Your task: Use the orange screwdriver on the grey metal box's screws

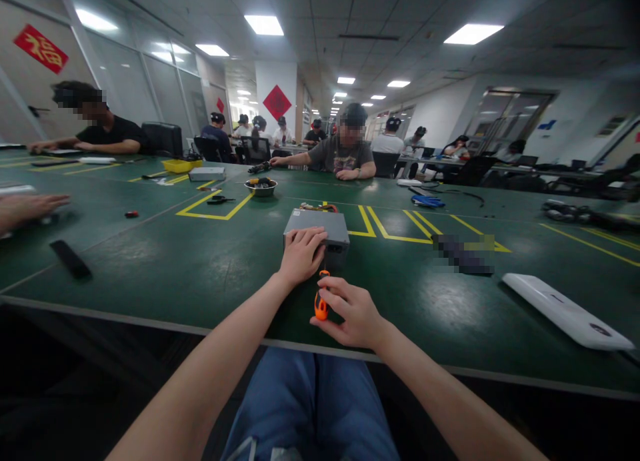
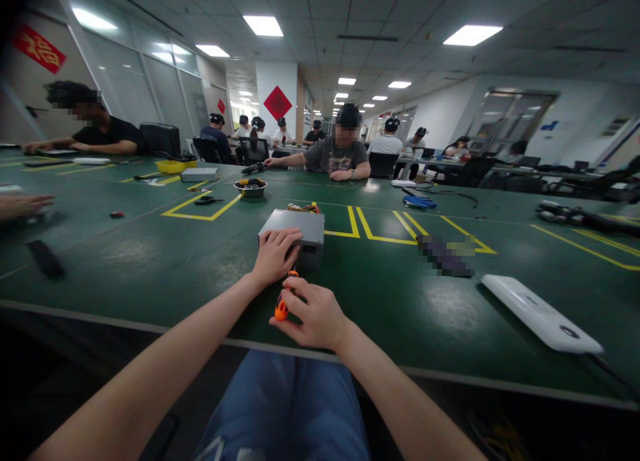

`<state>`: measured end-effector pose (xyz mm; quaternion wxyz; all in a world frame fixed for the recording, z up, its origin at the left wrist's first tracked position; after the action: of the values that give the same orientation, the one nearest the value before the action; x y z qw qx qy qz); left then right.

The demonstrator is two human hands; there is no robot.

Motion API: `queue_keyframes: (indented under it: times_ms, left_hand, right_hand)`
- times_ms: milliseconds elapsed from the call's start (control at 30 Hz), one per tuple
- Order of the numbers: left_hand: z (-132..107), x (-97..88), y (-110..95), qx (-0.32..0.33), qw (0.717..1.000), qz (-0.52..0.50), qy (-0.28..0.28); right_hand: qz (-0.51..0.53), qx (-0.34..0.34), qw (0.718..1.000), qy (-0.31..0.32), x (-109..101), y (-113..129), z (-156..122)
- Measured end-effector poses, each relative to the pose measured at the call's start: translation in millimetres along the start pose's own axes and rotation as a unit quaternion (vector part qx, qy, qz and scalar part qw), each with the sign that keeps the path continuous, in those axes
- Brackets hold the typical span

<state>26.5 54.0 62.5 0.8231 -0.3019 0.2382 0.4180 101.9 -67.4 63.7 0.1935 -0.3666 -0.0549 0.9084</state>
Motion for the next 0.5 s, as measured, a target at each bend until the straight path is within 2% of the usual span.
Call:
queue_keyframes:
  times_ms: [133,233,333,500]
  left_hand:
    - [-0.2,0.2,0.1,0.001,1.000,0.001,0.002]
    - [-0.3,0.2,0.6,0.000,1.000,0.001,0.001]
    - [-0.3,0.5,0.9,0.002,1.000,0.000,-0.001]
    - [-0.1,1.2,1.0,0.002,1.000,0.002,0.000]
  right_hand:
    - [0.041,0.029,0.998,-0.036,-1.6,-5.7,-4.5]
    - [0.059,0.036,0.998,-0.003,1.2,-6.4,-3.4]
    - [0.030,0.019,0.999,0.037,4.1,-2.9,-0.7]
    - [0.036,0.019,0.999,0.006,4.6,-3.7,-3.1]
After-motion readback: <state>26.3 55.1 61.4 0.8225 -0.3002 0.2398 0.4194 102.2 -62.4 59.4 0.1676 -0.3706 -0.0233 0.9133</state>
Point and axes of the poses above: each hand's wrist, its own z-axis towards the middle knuckle, its own x-axis out of the palm, y = z × x, the point moved 8 cm from there along z, towards the middle knuckle, and after that the axes turned 15 degrees about -x, right-handed, at the moved point
